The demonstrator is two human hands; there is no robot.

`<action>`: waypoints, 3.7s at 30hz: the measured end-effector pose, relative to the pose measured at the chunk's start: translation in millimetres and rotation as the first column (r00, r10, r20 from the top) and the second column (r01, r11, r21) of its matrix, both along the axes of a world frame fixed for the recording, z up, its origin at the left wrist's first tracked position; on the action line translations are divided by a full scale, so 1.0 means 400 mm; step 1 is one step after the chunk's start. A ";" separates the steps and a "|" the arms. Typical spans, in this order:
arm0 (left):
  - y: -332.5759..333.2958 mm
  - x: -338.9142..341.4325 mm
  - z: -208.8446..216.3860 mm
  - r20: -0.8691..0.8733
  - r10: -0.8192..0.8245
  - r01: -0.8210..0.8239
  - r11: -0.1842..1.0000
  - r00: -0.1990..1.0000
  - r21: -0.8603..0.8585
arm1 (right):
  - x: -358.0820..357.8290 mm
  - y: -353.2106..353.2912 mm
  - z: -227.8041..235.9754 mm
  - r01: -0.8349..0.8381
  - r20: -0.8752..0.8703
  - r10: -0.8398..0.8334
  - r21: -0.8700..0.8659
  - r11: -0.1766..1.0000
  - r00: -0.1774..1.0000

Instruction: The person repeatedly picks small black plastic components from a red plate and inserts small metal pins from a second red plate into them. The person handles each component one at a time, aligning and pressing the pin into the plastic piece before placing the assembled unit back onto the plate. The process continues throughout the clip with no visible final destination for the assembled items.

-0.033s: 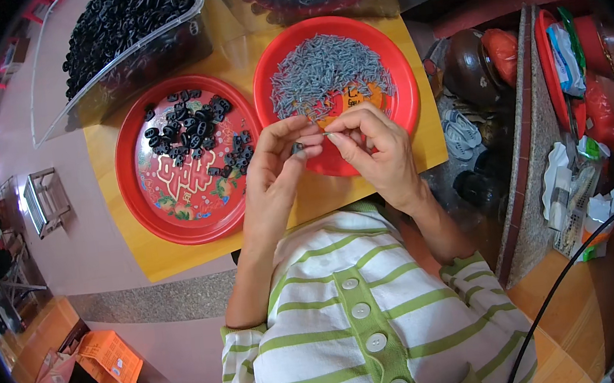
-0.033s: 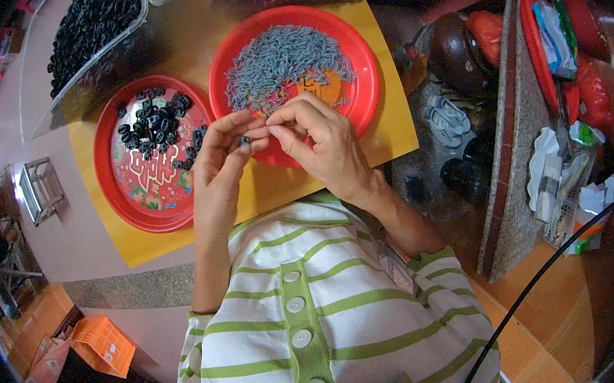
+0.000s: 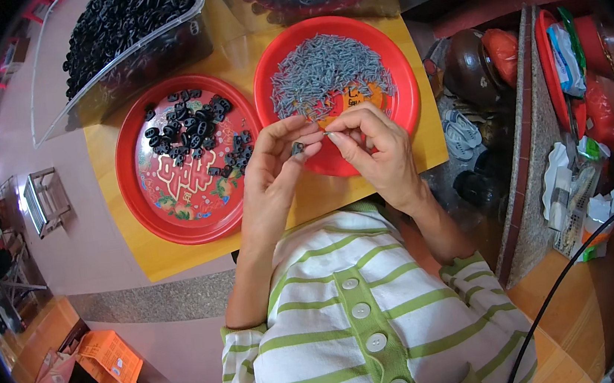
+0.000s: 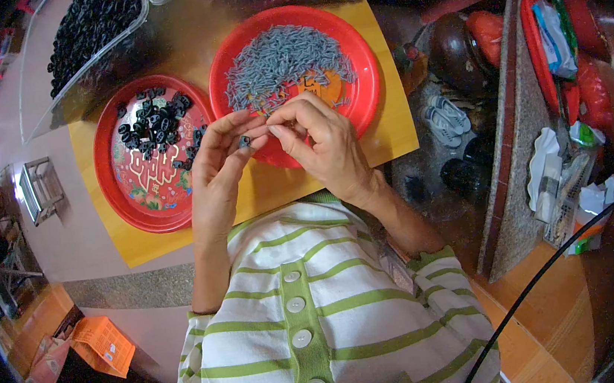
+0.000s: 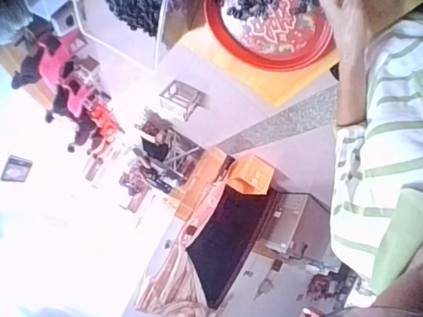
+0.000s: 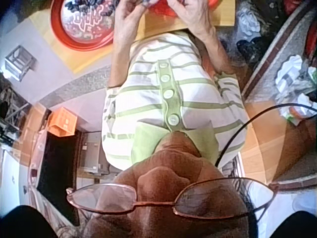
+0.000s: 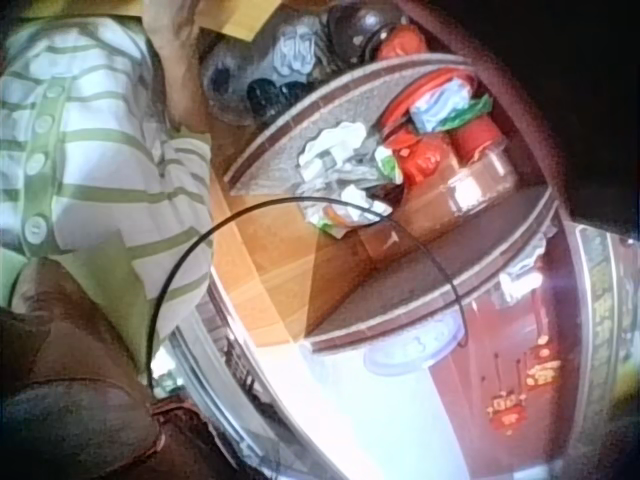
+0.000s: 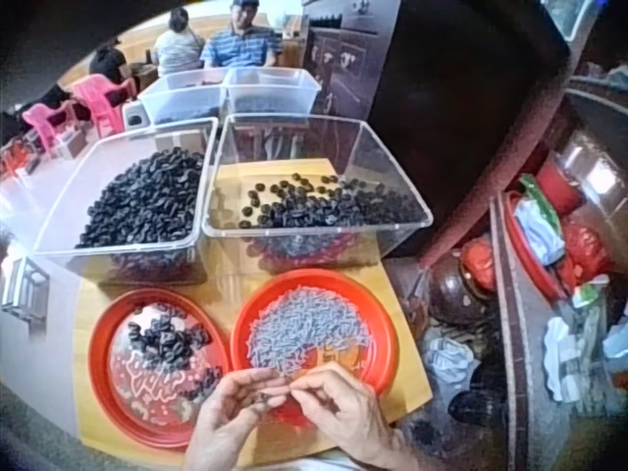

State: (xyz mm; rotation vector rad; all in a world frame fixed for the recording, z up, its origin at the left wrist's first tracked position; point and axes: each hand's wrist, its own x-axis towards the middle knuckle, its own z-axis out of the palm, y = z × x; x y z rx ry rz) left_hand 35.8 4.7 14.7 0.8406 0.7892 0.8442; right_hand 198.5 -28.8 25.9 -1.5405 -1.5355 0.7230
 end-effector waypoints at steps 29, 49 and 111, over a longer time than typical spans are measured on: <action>0.011 -0.079 0.003 -0.110 0.121 -0.125 0.992 0.987 -0.028 | -0.066 0.039 0.015 -0.086 -0.185 0.075 -0.051 0.995 0.980; 0.032 -0.097 -0.013 0.107 0.272 -0.253 0.954 0.956 -0.162 | -0.097 0.070 -0.002 -0.132 -0.171 0.123 -0.040 0.990 0.977; 0.005 -0.214 -0.067 -0.015 0.386 -0.385 0.916 0.922 -0.109 | -0.197 0.201 -0.046 -0.351 0.110 0.340 0.107 0.930 0.934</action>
